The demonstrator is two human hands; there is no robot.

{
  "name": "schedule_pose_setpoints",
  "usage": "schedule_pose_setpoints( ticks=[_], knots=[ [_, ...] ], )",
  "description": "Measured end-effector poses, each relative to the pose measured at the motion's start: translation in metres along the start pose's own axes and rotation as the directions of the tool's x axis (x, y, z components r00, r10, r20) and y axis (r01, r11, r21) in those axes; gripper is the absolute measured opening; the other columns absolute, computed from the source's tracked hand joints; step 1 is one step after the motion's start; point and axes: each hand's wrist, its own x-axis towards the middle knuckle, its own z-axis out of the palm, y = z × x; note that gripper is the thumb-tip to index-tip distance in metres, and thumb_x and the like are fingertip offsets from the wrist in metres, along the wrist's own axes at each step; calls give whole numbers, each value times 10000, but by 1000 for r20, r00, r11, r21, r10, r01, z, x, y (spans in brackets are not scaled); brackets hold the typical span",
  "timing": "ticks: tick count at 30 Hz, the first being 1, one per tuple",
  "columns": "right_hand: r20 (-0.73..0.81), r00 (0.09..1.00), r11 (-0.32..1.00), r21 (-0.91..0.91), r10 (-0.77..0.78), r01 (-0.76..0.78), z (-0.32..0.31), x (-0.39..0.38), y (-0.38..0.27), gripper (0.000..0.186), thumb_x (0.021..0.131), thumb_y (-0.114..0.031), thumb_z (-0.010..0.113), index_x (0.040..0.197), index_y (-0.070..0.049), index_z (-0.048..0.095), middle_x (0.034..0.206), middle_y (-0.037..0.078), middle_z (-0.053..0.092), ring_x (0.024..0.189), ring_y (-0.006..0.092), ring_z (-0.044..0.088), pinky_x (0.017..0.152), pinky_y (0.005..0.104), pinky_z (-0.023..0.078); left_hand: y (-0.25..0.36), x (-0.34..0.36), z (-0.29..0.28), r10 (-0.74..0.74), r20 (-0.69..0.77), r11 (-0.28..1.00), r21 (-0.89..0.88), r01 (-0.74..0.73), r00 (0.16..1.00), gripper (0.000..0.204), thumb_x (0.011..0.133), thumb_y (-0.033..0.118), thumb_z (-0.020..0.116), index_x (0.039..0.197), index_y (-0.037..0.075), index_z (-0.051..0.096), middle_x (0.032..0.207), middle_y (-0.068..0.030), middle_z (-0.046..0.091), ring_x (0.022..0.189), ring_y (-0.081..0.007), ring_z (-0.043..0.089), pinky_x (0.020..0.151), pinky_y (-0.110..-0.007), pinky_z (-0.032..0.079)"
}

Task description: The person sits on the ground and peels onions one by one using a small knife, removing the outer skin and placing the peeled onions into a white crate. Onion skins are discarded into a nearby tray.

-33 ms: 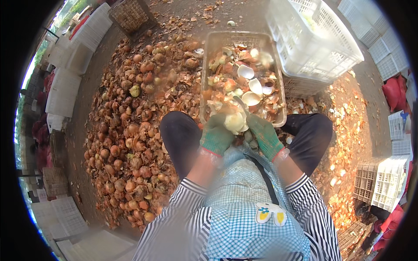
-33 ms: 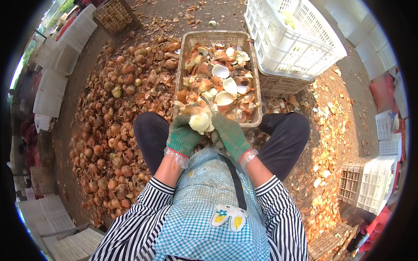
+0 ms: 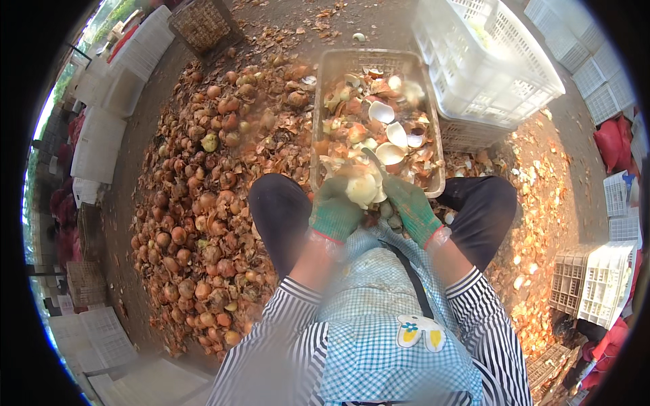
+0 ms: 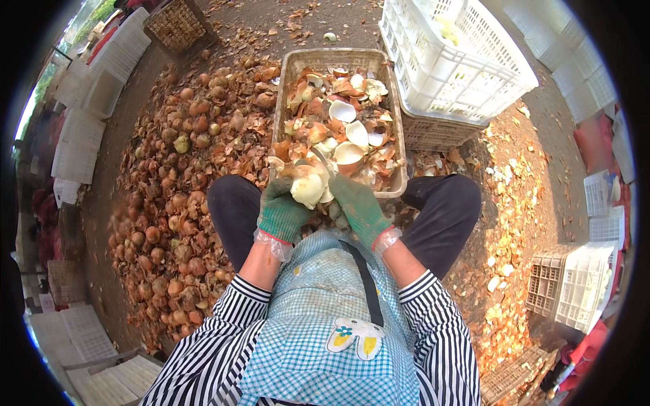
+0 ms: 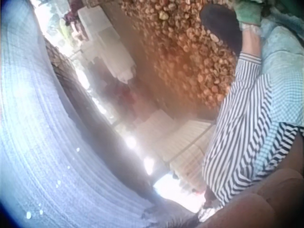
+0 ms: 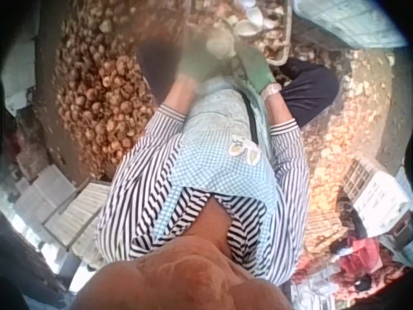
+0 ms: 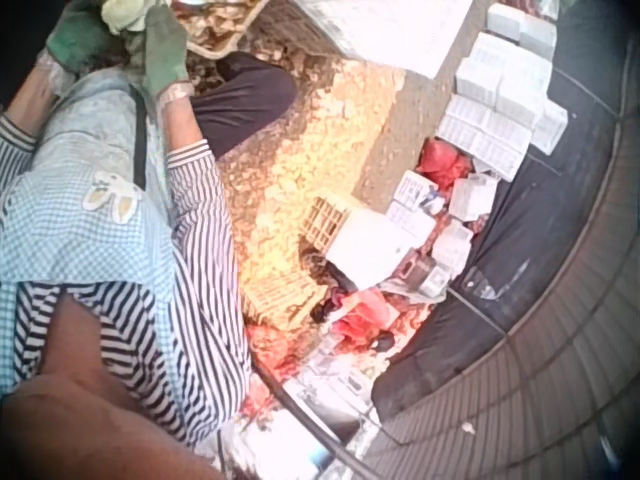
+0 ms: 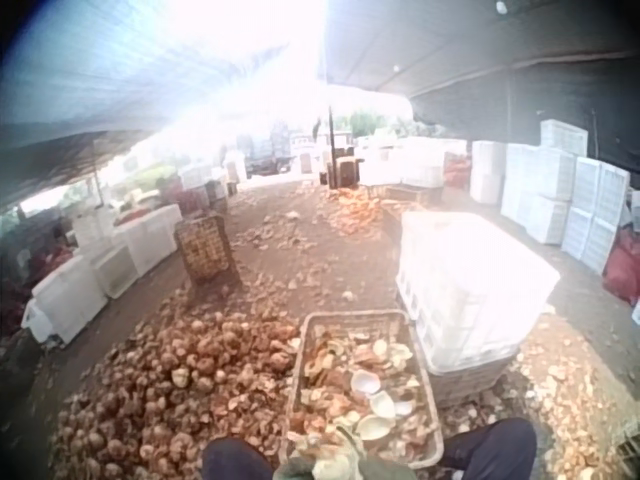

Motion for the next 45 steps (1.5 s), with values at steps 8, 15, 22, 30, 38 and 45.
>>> schedule_pose_setpoints(
  ticks=[8,15,22,30,38,45],
  knots=[
    [-69,918,774,-565,-391,287,-31,14,-16,675,975,-390,521,1504,-17,329,833,186,679,737,286,681,704,376,521,25,10,-1,-68,-56,972,-229,53,996,475,803,250,660,1213,29,566,1155,-142,640,1106,-349,614,931,-551,528],
    [83,937,757,-568,-338,324,-21,-2,5,554,1005,-376,520,1425,-25,442,914,234,666,873,334,679,781,392,508,18,20,17,-177,-5,984,-31,177,984,526,853,42,568,1362,-32,459,1273,-158,583,1144,-285,609,1011,-435,515],
    [-21,828,618,-677,-561,401,-74,71,57,390,999,-365,528,1257,-74,564,893,203,666,871,310,673,732,366,525,18,23,12,-172,167,971,-137,196,971,735,813,77,654,1471,10,335,1388,-129,511,1218,-249,573,1025,-381,504],
    [96,736,589,-536,-670,605,-12,-6,24,668,976,-325,600,1507,-17,336,894,217,685,755,346,676,662,389,521,14,26,16,-43,102,979,-193,62,994,675,881,90,646,1475,28,332,1376,-137,522,1224,-275,571,1036,-409,506],
    [69,850,703,-530,-522,474,-16,2,31,536,963,-270,619,1415,-15,484,1004,215,697,769,328,685,708,365,538,7,27,13,-145,125,979,-123,160,982,765,829,111,700,1488,47,318,1376,-135,523,1212,-277,579,1000,-401,531],
    [-89,786,612,-683,-611,399,-70,53,32,440,978,-235,585,1356,-16,527,1057,202,679,855,314,688,723,351,550,20,11,8,-154,215,939,-272,210,964,800,789,178,722,1469,13,334,1358,-148,538,1211,-304,582,1028,-449,509]
  ],
)
